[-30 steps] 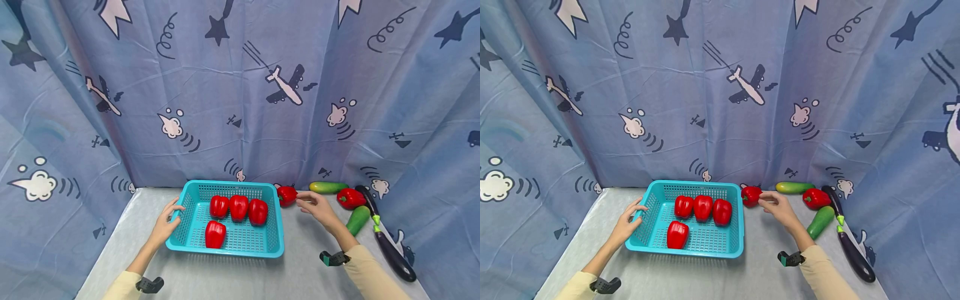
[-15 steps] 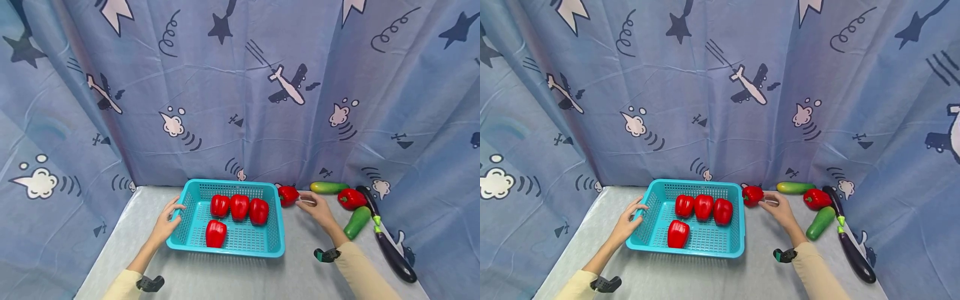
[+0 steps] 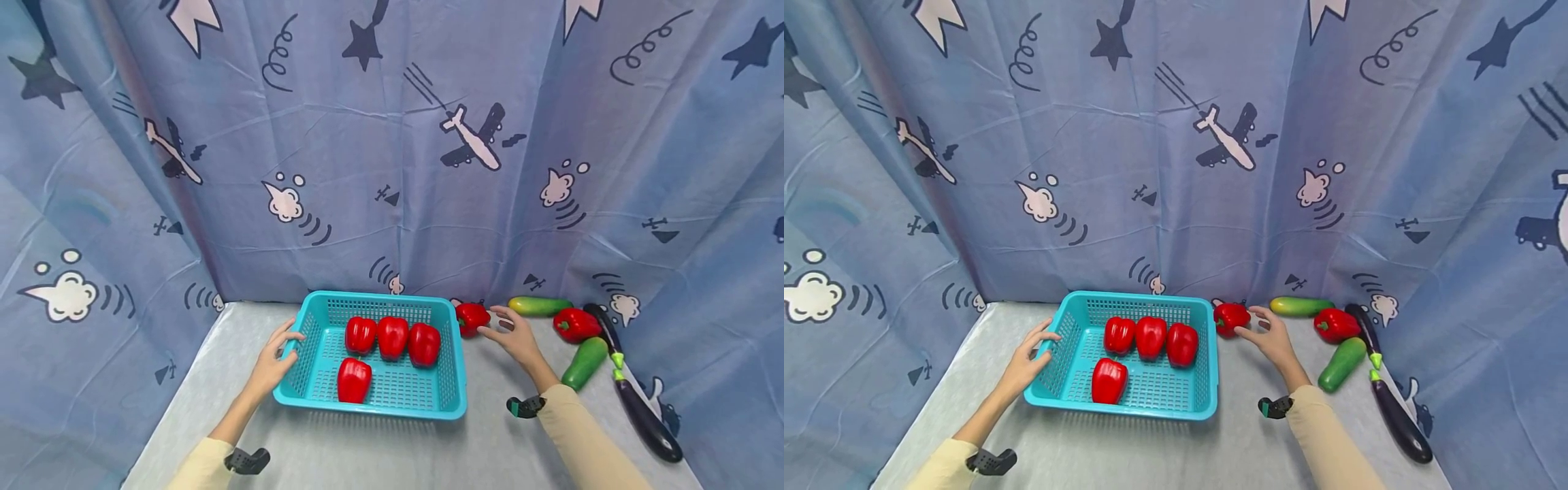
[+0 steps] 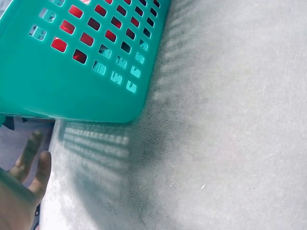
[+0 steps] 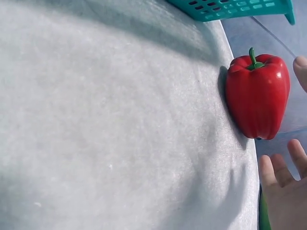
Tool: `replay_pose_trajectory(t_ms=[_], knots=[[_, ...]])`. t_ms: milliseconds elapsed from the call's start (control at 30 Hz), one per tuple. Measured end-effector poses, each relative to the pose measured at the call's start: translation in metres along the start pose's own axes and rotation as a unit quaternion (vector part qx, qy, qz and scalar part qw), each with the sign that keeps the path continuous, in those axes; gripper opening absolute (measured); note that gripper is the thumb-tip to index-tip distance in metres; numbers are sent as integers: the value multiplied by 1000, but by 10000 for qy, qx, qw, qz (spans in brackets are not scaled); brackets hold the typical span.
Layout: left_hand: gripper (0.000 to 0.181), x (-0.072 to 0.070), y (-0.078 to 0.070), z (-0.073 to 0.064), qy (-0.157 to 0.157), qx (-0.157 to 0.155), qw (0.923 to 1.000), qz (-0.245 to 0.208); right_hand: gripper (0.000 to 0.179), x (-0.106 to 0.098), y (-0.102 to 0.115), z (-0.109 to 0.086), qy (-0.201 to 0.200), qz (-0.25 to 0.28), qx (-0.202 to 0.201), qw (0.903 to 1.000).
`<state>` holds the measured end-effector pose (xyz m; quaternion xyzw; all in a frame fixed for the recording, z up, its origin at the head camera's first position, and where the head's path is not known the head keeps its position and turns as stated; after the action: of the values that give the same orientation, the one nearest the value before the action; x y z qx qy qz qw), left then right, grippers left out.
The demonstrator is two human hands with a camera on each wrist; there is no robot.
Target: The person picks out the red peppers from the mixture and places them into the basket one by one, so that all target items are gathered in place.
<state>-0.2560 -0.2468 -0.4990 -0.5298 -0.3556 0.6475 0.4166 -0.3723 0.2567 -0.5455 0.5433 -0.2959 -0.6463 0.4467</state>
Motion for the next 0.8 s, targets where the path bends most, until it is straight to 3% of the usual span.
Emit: replay_pose_trajectory(t_ms=[367, 800], knots=[[29, 0, -1, 0, -38, 78, 10000, -16, 78, 15, -3, 18, 400, -169, -98, 9990], [29, 0, -1, 1, -54, -26, 10000, 31, 81, 35, -14, 30, 436, -103, 384, 9983]])
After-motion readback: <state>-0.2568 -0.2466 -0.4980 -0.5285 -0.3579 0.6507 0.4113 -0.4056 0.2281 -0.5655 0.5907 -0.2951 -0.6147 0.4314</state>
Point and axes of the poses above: each hand's wrist, its own z-axis towards the middle knuckle, its own x-axis out of the palm, y = z × x, the point moved 7 cm from there along z, towards the middle knuckle, and after that the axes turned 5 degrees about -x, right-handed, at the moved point
